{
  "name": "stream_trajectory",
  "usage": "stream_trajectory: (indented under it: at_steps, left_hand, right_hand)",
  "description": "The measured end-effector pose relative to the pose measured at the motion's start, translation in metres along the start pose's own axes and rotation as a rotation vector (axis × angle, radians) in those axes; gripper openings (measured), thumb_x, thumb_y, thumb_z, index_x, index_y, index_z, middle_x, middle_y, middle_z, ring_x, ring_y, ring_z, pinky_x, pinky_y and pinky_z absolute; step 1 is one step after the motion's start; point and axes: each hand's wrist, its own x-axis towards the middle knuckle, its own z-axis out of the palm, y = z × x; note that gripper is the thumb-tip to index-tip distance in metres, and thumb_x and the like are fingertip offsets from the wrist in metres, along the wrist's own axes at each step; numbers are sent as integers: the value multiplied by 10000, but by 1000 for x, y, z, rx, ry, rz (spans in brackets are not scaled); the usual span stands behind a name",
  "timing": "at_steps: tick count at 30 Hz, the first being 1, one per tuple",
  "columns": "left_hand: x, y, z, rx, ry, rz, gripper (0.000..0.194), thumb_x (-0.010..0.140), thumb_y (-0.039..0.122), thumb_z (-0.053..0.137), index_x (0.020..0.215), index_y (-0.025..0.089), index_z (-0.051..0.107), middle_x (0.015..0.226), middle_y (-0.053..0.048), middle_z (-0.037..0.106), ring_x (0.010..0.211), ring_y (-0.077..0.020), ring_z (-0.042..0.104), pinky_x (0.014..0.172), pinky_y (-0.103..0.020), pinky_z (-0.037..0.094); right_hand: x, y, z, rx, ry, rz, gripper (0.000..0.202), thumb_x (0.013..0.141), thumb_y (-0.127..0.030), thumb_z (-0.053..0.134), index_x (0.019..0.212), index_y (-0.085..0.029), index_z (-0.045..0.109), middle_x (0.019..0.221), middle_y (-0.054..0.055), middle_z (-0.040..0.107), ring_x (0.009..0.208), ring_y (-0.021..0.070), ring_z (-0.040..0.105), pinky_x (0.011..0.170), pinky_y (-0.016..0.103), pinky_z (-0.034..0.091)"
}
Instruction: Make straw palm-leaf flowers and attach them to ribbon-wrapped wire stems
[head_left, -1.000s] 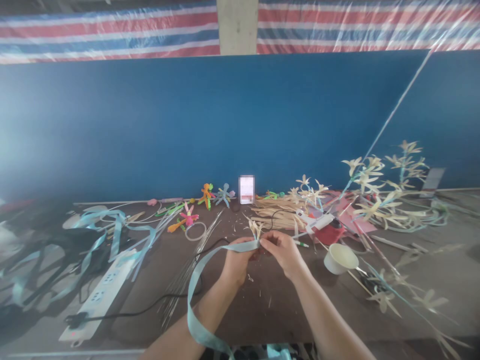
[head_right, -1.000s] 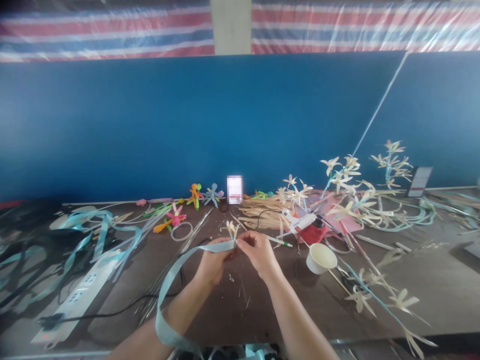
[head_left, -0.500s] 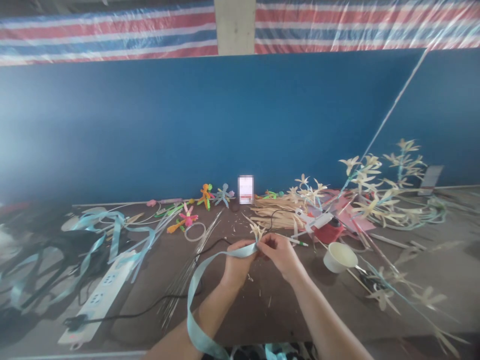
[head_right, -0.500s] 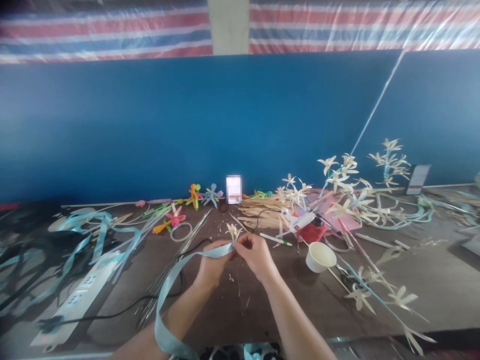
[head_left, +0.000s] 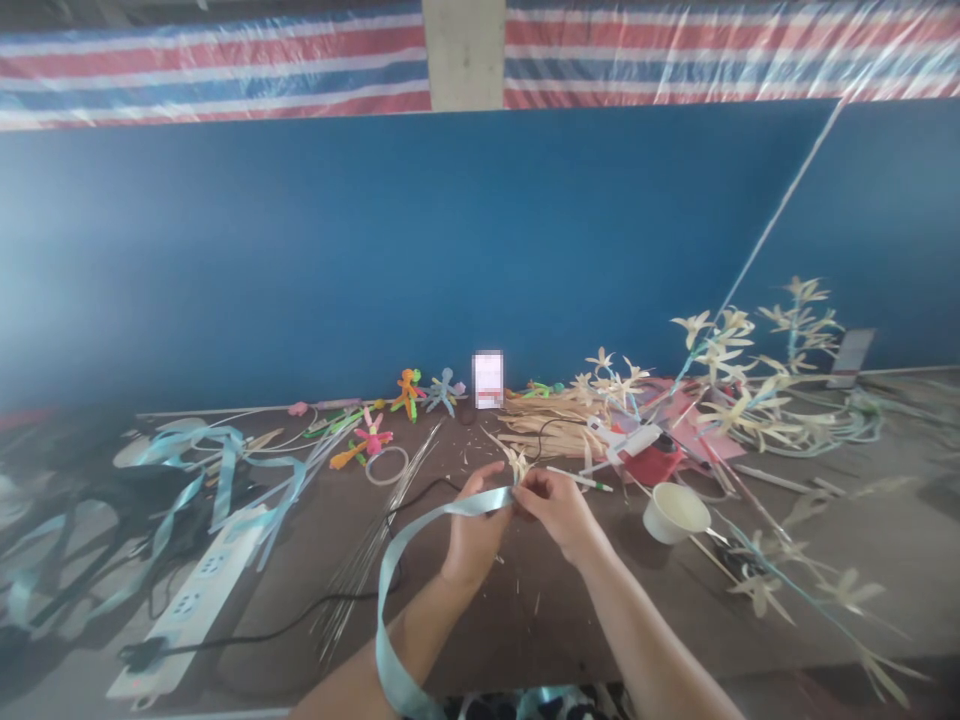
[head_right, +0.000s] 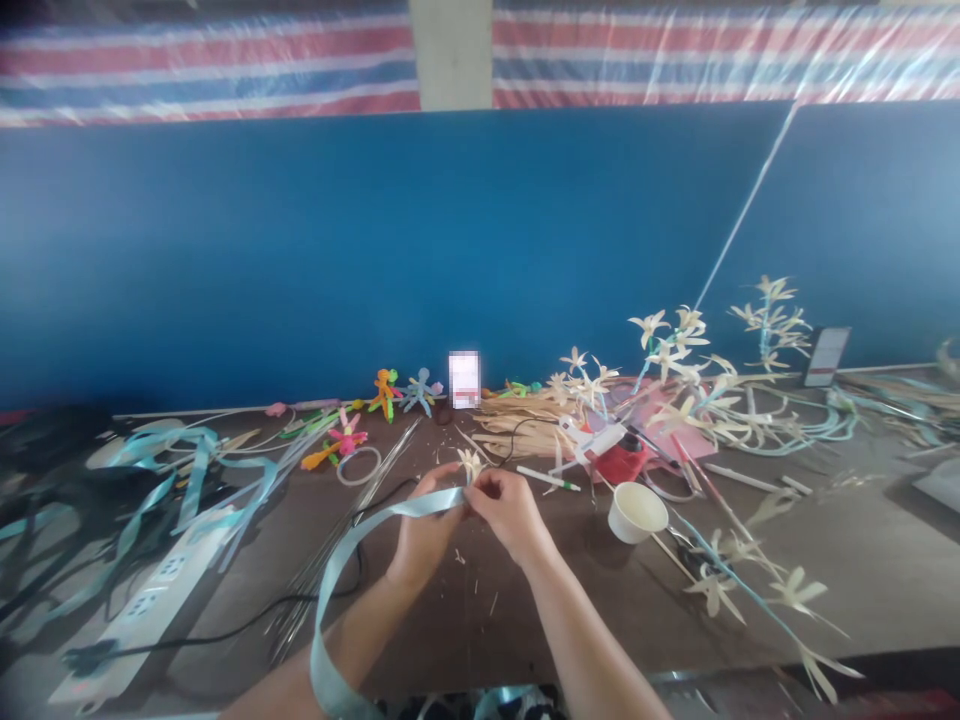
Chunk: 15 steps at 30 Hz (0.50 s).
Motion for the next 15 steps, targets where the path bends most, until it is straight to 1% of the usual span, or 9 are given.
stream_trajectory:
  at_steps: [4,8,10,11,13,15]
  left_hand:
    - [0,4,0,58,-2,38,391,633,188,601,1019,189,542,885,-53,608,729,-156,561,681,-254,428]
    - [-2,6,-1,-9,-45,16,462,616,205,628,1061,192,507,962,-67,589,845,-186,556,741,-272,422]
    - [-3,5,-1,-104,-97,-62,478,610,227,639,1064,187,493,904,-61,607,800,-184,571,708,-280,436]
    - [-4,3,-1,-155,-117,-111,441,617,245,634,1034,178,506,852,-55,616,759,-179,577,681,-281,442]
    - [-4,0,-1,-252,-127,-195,306,648,287,607,918,153,552,768,-48,619,701,-169,578,641,-277,445]
    - [-4,-4,1,-331,-106,-255,215,665,314,589,783,134,578,689,-36,605,646,-151,567,606,-262,437]
  right_hand:
    - [1,-1,2,-21,33,-13,197,667,-322,551,588,-151,492,493,-32,480,462,89,437,467,204,357]
    - [3,2,2,-65,86,-17,203,660,-321,550,567,-156,478,486,-38,464,466,90,430,474,203,355]
    - [4,5,0,-40,92,-23,201,661,-315,553,565,-158,471,491,-38,461,466,88,424,474,203,353]
    - [4,6,0,-23,85,-27,199,663,-313,554,567,-159,472,495,-37,465,469,89,426,476,204,354]
    - [4,8,0,4,67,-34,202,668,-320,556,572,-159,481,506,-29,482,478,96,438,485,211,360]
    - [3,8,0,17,62,-36,218,670,-348,557,579,-160,497,517,-16,506,490,109,458,494,223,369]
